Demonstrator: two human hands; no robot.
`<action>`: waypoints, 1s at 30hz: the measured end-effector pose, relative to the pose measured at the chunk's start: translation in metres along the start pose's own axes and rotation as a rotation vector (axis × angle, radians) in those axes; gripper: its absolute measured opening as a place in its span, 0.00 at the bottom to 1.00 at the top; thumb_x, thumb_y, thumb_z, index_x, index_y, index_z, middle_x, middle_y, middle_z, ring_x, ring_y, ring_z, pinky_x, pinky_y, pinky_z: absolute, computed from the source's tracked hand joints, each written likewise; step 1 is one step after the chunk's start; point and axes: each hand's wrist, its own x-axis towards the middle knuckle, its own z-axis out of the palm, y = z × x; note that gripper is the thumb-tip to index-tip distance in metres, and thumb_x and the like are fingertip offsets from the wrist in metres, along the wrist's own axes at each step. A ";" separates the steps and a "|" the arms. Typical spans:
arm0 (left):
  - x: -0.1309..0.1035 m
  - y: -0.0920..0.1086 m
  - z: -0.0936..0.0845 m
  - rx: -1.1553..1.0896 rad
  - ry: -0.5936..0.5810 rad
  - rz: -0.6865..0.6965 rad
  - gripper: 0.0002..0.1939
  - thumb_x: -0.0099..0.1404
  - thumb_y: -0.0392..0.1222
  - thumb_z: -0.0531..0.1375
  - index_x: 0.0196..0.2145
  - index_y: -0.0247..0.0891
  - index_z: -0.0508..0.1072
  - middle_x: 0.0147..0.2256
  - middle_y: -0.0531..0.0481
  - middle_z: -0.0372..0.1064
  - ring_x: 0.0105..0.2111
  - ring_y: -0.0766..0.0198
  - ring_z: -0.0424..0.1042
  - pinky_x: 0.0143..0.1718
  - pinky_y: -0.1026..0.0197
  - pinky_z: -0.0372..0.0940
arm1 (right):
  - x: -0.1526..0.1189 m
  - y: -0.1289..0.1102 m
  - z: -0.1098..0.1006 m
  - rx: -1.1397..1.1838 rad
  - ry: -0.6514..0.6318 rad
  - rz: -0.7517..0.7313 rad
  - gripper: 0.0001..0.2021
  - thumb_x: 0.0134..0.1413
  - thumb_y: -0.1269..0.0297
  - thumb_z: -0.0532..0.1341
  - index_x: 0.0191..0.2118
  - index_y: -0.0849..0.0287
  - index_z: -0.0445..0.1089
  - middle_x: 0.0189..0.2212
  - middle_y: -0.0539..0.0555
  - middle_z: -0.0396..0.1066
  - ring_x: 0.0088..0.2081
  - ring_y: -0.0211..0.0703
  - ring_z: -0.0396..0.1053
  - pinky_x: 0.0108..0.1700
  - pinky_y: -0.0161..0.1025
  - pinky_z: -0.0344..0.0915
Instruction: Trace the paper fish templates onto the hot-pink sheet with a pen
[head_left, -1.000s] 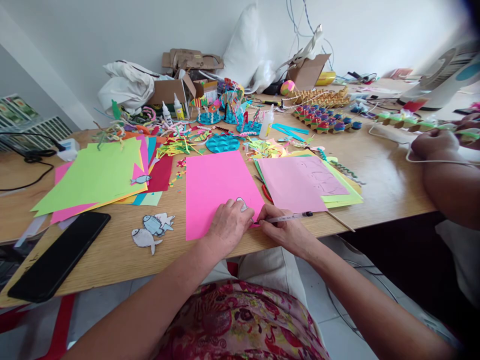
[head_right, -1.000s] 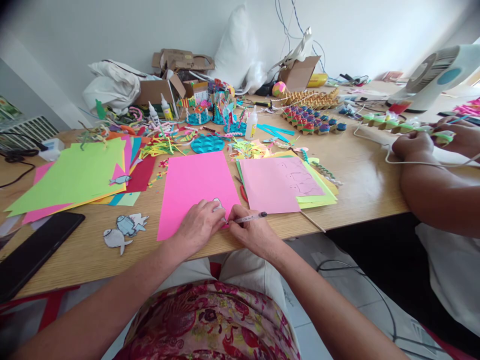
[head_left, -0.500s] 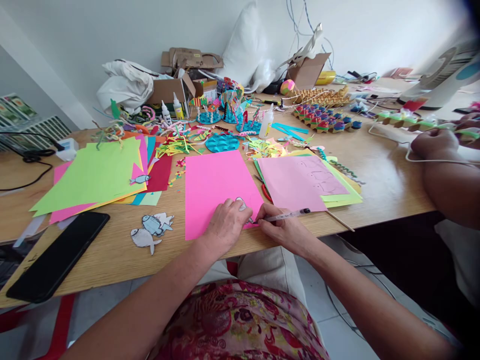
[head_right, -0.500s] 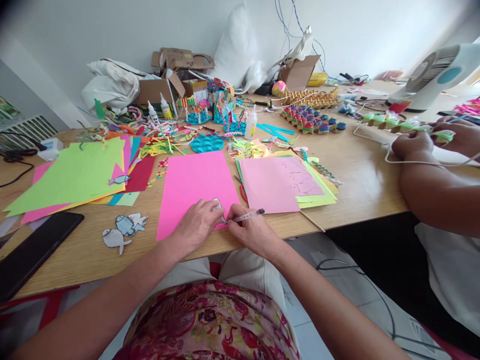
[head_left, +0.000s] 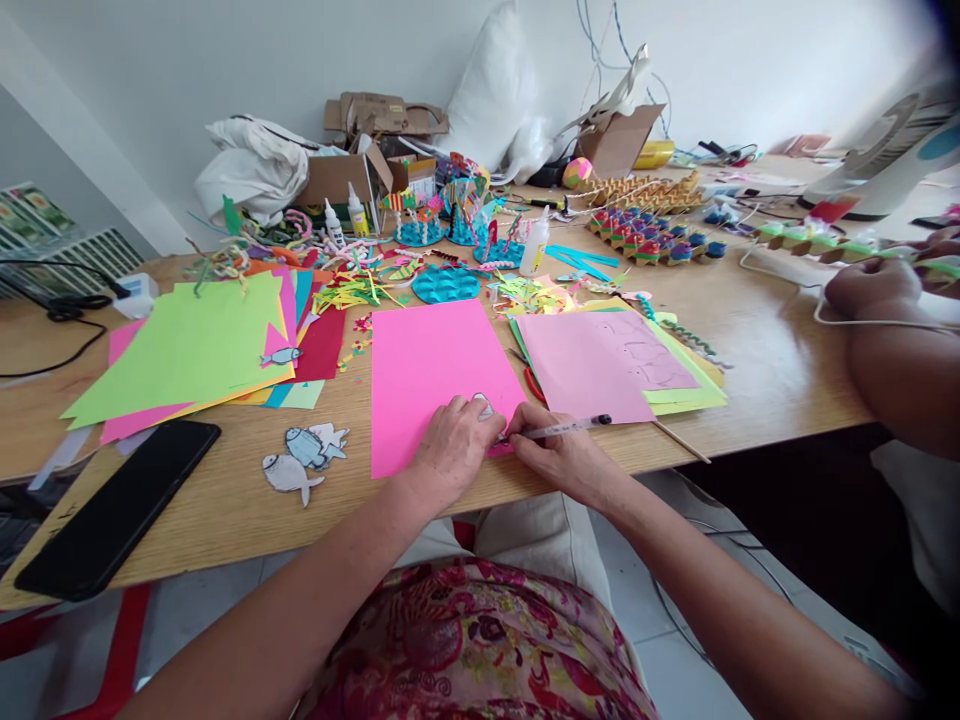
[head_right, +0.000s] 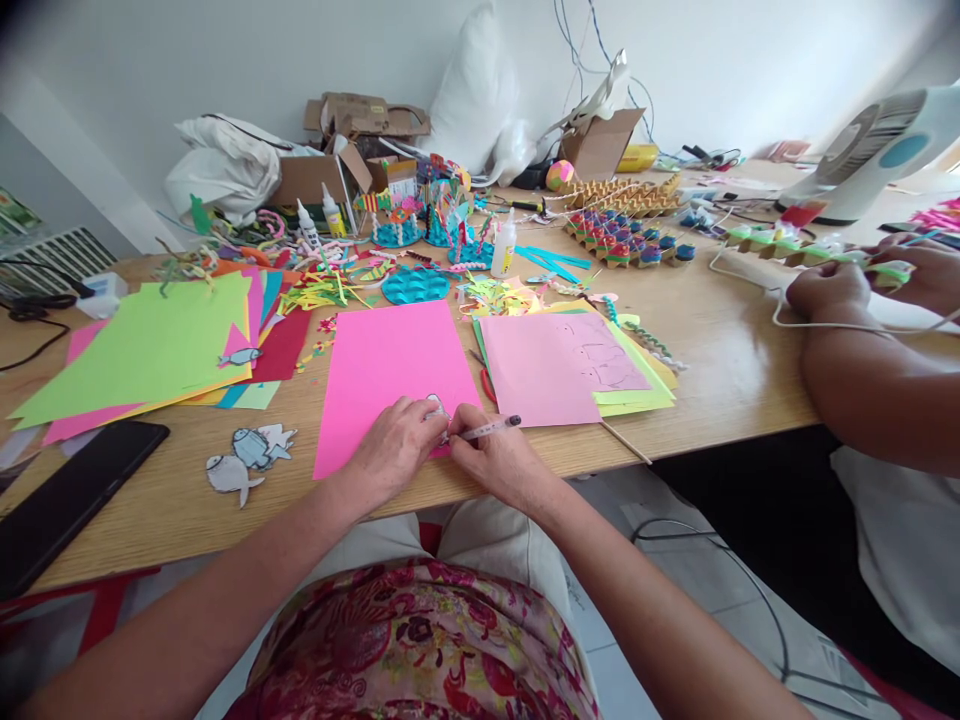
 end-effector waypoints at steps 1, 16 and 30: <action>0.000 0.000 0.000 -0.007 -0.001 0.002 0.06 0.67 0.38 0.49 0.38 0.39 0.65 0.39 0.49 0.62 0.37 0.60 0.60 0.36 0.59 0.59 | 0.000 0.000 0.000 0.005 -0.003 0.001 0.04 0.45 0.72 0.50 0.24 0.57 0.56 0.18 0.45 0.55 0.22 0.35 0.52 0.25 0.33 0.49; 0.000 -0.003 0.002 -0.084 0.016 0.015 0.06 0.67 0.38 0.50 0.37 0.39 0.66 0.40 0.50 0.63 0.38 0.60 0.60 0.38 0.59 0.58 | -0.005 -0.003 0.002 0.041 -0.003 -0.006 0.04 0.46 0.71 0.50 0.25 0.58 0.58 0.19 0.46 0.56 0.23 0.35 0.54 0.25 0.33 0.50; 0.000 -0.003 0.000 -0.103 -0.009 0.010 0.07 0.68 0.39 0.49 0.37 0.39 0.66 0.40 0.50 0.62 0.38 0.61 0.60 0.39 0.59 0.58 | -0.006 -0.004 0.002 0.066 -0.006 -0.014 0.04 0.47 0.71 0.51 0.25 0.58 0.58 0.19 0.45 0.57 0.23 0.34 0.54 0.25 0.33 0.50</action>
